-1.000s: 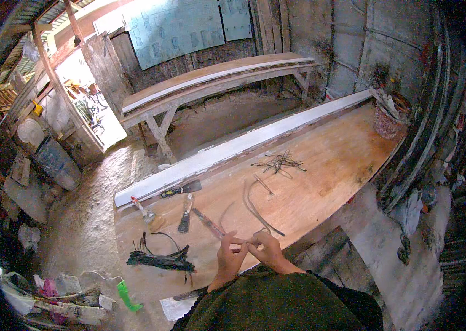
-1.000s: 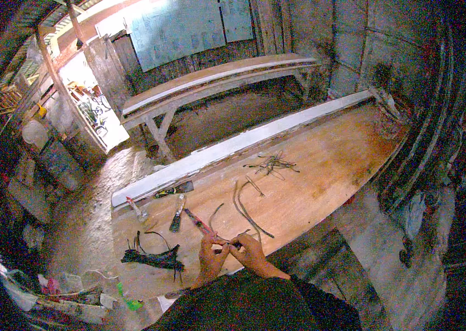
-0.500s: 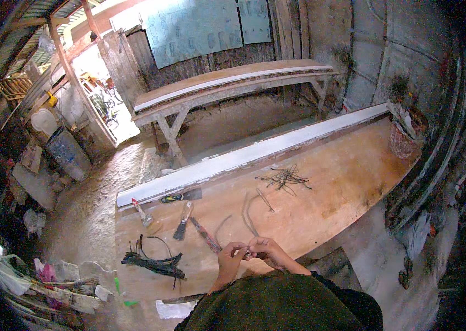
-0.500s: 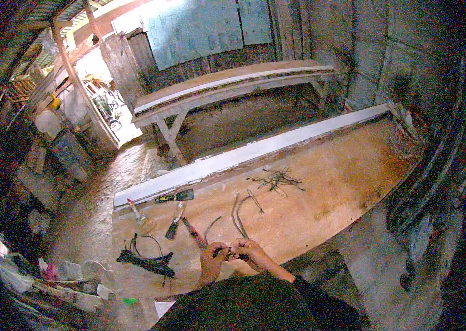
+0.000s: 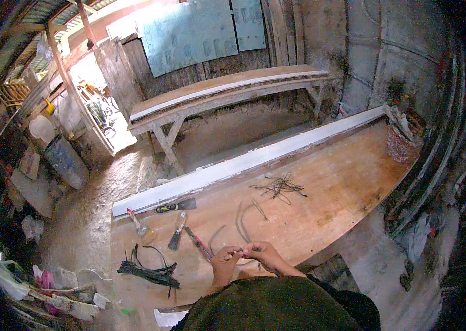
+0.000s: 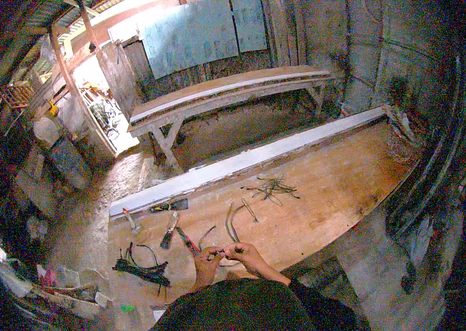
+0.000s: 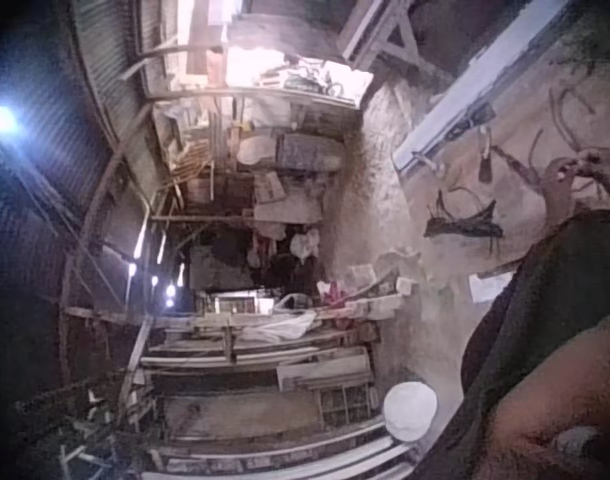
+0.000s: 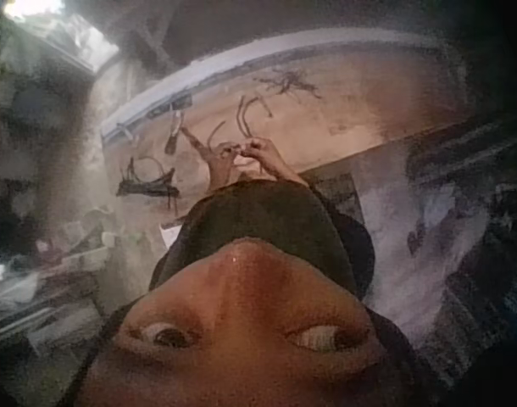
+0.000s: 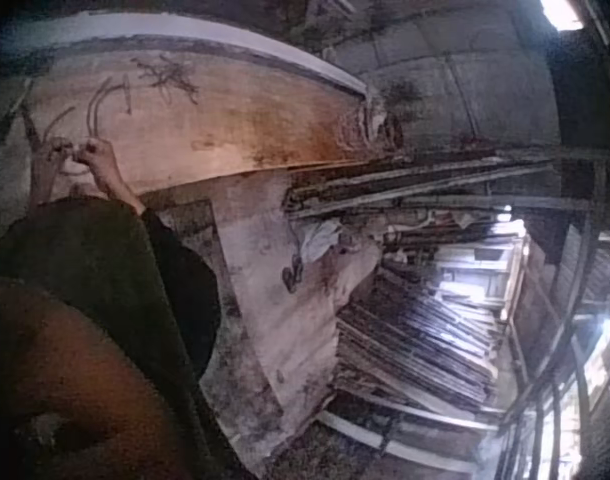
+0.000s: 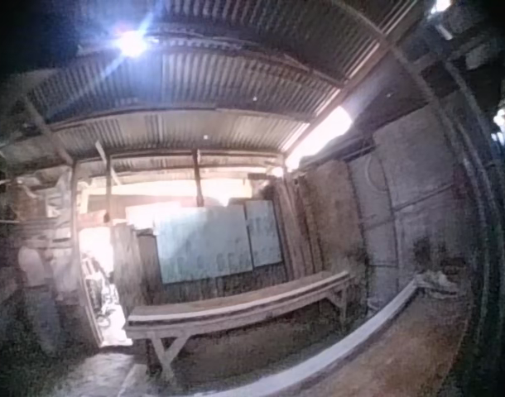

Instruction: The person repeatedly picks up black cable ties from a workbench, bends them into loops, and places them on the table. The person handles the ties one at a time, using both hands to shape each piece before setting it down.

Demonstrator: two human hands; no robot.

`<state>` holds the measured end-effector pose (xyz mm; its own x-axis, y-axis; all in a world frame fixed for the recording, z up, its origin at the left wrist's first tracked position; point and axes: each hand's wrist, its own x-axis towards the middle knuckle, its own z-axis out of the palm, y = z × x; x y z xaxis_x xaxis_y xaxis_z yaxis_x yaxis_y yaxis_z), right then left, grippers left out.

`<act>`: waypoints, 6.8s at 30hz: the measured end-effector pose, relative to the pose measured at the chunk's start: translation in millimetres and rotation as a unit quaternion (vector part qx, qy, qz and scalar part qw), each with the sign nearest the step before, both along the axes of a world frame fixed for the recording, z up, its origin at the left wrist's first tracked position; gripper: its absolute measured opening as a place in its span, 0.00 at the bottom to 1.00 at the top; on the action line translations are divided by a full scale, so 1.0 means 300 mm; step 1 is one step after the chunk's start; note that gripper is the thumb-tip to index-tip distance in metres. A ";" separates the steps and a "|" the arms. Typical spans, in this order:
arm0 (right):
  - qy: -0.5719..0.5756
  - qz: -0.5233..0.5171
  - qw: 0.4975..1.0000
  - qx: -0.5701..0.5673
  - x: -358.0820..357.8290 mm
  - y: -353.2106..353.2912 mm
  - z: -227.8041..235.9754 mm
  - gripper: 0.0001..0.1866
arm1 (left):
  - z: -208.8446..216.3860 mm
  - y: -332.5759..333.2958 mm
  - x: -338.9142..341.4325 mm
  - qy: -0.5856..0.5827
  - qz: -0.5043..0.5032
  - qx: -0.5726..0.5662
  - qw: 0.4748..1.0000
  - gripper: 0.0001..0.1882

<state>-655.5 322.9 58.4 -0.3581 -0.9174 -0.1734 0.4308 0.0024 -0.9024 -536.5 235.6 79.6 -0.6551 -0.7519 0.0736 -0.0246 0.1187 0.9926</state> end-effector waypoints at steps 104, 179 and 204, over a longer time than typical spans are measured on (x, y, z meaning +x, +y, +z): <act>0.423 -0.203 0.880 0.072 -0.071 -0.175 -0.030 0.07 | 0.041 -0.150 0.061 -0.095 -0.175 0.068 0.978 0.08; 0.179 0.094 0.976 -0.078 0.011 -0.153 -0.003 0.05 | 0.023 -0.213 0.091 -0.161 -0.079 0.074 0.981 0.08; 0.089 0.262 0.959 -0.061 0.023 -0.138 0.041 0.10 | -0.089 -0.286 0.129 -0.138 0.126 -0.092 0.978 0.05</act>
<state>-648.7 281.6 70.6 0.1431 -0.9892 -0.0313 0.2391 0.0652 -0.9688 -497.7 149.8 52.9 -0.4653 -0.8824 0.0692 -0.3408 0.2508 0.9061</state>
